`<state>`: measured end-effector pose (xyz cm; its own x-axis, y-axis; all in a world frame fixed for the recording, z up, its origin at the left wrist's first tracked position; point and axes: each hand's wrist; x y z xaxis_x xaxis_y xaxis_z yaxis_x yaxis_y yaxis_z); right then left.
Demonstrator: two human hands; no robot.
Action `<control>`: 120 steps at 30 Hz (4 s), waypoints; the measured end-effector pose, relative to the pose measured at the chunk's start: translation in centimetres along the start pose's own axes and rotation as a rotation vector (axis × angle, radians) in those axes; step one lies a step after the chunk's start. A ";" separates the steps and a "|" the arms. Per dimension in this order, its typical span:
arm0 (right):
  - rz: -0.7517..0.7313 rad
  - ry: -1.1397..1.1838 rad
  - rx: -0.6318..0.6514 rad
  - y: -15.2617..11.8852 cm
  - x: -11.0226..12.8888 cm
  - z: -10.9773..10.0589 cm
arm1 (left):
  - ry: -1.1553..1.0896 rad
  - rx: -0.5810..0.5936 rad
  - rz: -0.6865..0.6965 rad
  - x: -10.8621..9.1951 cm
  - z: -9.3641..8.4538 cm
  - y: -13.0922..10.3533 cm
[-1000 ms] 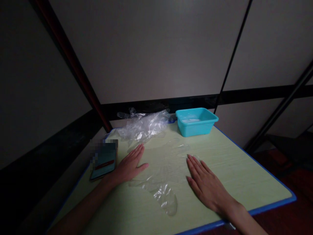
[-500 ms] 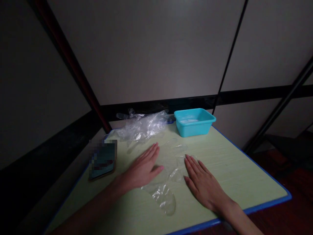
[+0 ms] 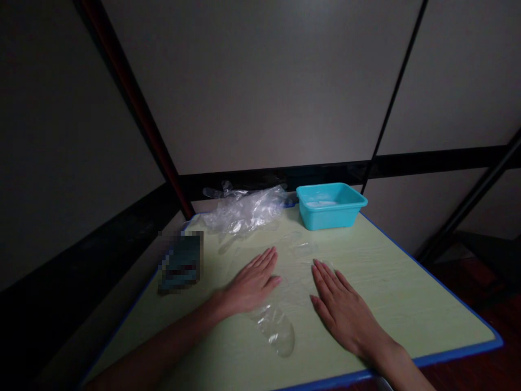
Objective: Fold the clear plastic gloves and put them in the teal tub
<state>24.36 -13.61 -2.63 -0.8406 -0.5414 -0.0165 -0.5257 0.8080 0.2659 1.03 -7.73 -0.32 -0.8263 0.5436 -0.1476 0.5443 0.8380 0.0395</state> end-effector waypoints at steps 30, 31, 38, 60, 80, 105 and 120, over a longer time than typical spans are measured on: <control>-0.415 0.213 0.183 0.2 8.1 -4.8 | 0.143 -0.091 -0.064 6.0 -0.8 -2.5; -0.428 0.216 0.193 -0.2 8.0 -4.7 | 0.144 -0.091 -0.064 6.0 -0.8 -2.5; -0.417 0.184 0.177 -1.7 7.5 -5.1 | 0.136 -0.093 -0.064 6.0 -0.7 -2.4; -0.456 0.185 0.170 -1.9 7.3 -5.3 | -0.055 -0.088 -0.016 2.2 -3.0 -3.1; -0.474 0.205 0.125 -2.1 7.0 -4.5 | -0.024 -0.057 0.096 -1.2 -0.8 -6.4; -0.457 0.237 0.060 -2.3 6.7 -3.1 | -0.046 -0.085 -0.241 3.3 -1.5 -15.5; -0.491 0.128 0.055 -2.2 7.0 -3.8 | -0.056 -0.106 -0.228 3.4 -1.1 -15.2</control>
<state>20.14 -20.07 0.33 -0.4716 -0.8818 -0.0075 -0.8637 0.4601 0.2058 -10.22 -18.54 -0.38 -0.9149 0.3390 -0.2193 0.3241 0.9406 0.1015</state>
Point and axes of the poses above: each hand's wrist, its own y-axis towards the middle knuckle, its own z-axis out of the palm, x = y × z, and after that the axes turned 6 degrees about -z, right-handed
